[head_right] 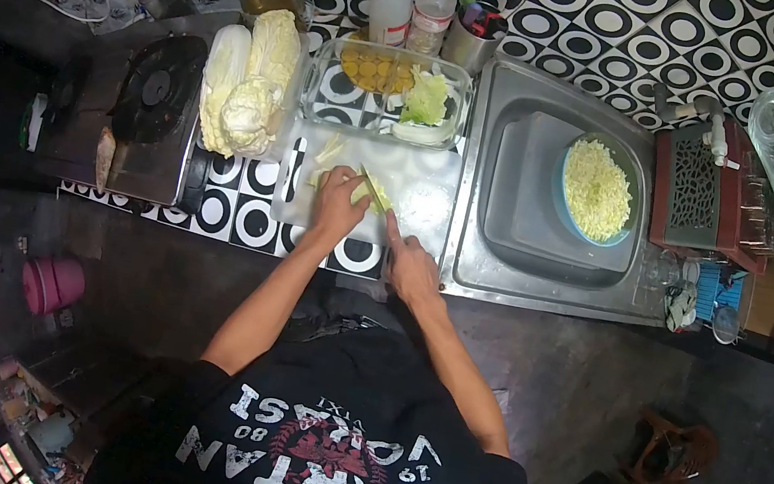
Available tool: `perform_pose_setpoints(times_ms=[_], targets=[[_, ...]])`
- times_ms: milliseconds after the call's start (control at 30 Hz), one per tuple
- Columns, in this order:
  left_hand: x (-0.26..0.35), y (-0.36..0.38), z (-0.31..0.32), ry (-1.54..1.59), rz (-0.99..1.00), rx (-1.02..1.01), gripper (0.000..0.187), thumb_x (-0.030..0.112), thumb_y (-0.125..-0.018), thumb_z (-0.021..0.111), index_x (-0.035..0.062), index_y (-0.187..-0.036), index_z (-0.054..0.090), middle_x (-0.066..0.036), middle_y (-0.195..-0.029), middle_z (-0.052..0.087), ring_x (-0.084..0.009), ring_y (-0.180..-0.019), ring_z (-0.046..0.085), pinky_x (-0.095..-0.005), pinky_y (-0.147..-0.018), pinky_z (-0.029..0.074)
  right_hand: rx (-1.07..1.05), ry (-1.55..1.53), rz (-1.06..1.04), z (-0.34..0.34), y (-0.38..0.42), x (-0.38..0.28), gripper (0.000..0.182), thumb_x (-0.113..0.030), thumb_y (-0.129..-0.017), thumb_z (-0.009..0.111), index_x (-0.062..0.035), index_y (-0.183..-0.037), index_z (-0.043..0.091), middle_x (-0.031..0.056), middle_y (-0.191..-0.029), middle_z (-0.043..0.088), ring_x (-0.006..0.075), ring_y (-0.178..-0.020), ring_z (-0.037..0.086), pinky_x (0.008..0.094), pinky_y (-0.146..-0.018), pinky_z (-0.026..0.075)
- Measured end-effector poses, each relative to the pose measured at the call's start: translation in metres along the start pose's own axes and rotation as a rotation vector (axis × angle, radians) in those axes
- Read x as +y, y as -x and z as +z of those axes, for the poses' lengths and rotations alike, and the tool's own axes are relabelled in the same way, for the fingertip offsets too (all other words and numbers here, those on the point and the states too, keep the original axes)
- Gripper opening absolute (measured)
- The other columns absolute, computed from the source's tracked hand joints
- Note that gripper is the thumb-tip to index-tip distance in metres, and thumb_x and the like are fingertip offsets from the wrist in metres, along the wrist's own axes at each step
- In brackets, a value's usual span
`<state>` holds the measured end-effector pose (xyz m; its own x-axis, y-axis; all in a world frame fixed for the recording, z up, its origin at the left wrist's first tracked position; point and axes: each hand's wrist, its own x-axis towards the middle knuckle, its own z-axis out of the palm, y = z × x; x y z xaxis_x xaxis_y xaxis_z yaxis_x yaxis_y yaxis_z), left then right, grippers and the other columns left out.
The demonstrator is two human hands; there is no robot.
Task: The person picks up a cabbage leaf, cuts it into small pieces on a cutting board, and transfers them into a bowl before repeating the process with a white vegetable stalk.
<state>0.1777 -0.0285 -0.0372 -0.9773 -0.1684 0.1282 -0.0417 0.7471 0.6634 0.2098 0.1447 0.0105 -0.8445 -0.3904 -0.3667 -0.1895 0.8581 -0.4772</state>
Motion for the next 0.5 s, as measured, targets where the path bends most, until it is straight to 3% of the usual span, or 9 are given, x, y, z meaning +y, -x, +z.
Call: perform_pose_setpoints(times_ms=[100, 267, 467, 500], targets=[[-0.004, 0.004, 0.002, 0.029, -0.024, 0.041, 0.034, 0.015, -0.067, 0.072, 0.0037, -0.098, 0.067, -0.008, -0.105, 0.053, -0.0280, -0.102, 0.046, -0.0360, -0.089, 0.041, -0.062, 0.084, -0.016, -0.003, -0.004, 0.003, 0.089, -0.006, -0.073, 0.060, -0.0276, -0.145, 0.012, 0.0229, -0.095, 0.055, 0.0435, -0.078, 0.060, 0.0498, -0.070, 0.050], [-0.007, 0.003, 0.003, 0.048, -0.004, 0.044, 0.036, 0.018, -0.064, 0.075, 0.0038, -0.097, 0.068, -0.008, -0.106, 0.052, -0.0280, -0.097, 0.046, -0.0356, -0.085, 0.043, -0.082, 0.101, -0.033, 0.004, -0.009, 0.016, 0.092, -0.006, -0.071, 0.064, -0.0267, -0.145, 0.012, 0.0237, -0.096, 0.054, 0.0438, -0.075, 0.060, 0.0495, -0.069, 0.050], [-0.009, 0.003, 0.004, 0.017, 0.040, 0.054, 0.040, 0.019, -0.061, 0.079, 0.0037, -0.097, 0.069, -0.008, -0.106, 0.053, -0.0261, -0.090, 0.047, -0.0362, -0.080, 0.043, -0.084, 0.107, -0.070, -0.004, -0.014, 0.011, 0.087, -0.008, -0.073, 0.060, -0.0247, -0.145, 0.014, 0.0225, -0.093, 0.055, 0.0435, -0.072, 0.060, 0.0493, -0.068, 0.050], [-0.008, 0.003, 0.004, 0.021, 0.034, 0.052, 0.040, 0.020, -0.061, 0.079, 0.0035, -0.097, 0.069, -0.007, -0.106, 0.053, -0.0261, -0.090, 0.047, -0.0364, -0.079, 0.043, -0.050, 0.071, -0.091, -0.006, -0.014, 0.009, 0.083, -0.002, -0.074, 0.052, -0.0263, -0.144, 0.015, 0.0226, -0.090, 0.056, 0.0436, -0.068, 0.060, 0.0501, -0.064, 0.050]])
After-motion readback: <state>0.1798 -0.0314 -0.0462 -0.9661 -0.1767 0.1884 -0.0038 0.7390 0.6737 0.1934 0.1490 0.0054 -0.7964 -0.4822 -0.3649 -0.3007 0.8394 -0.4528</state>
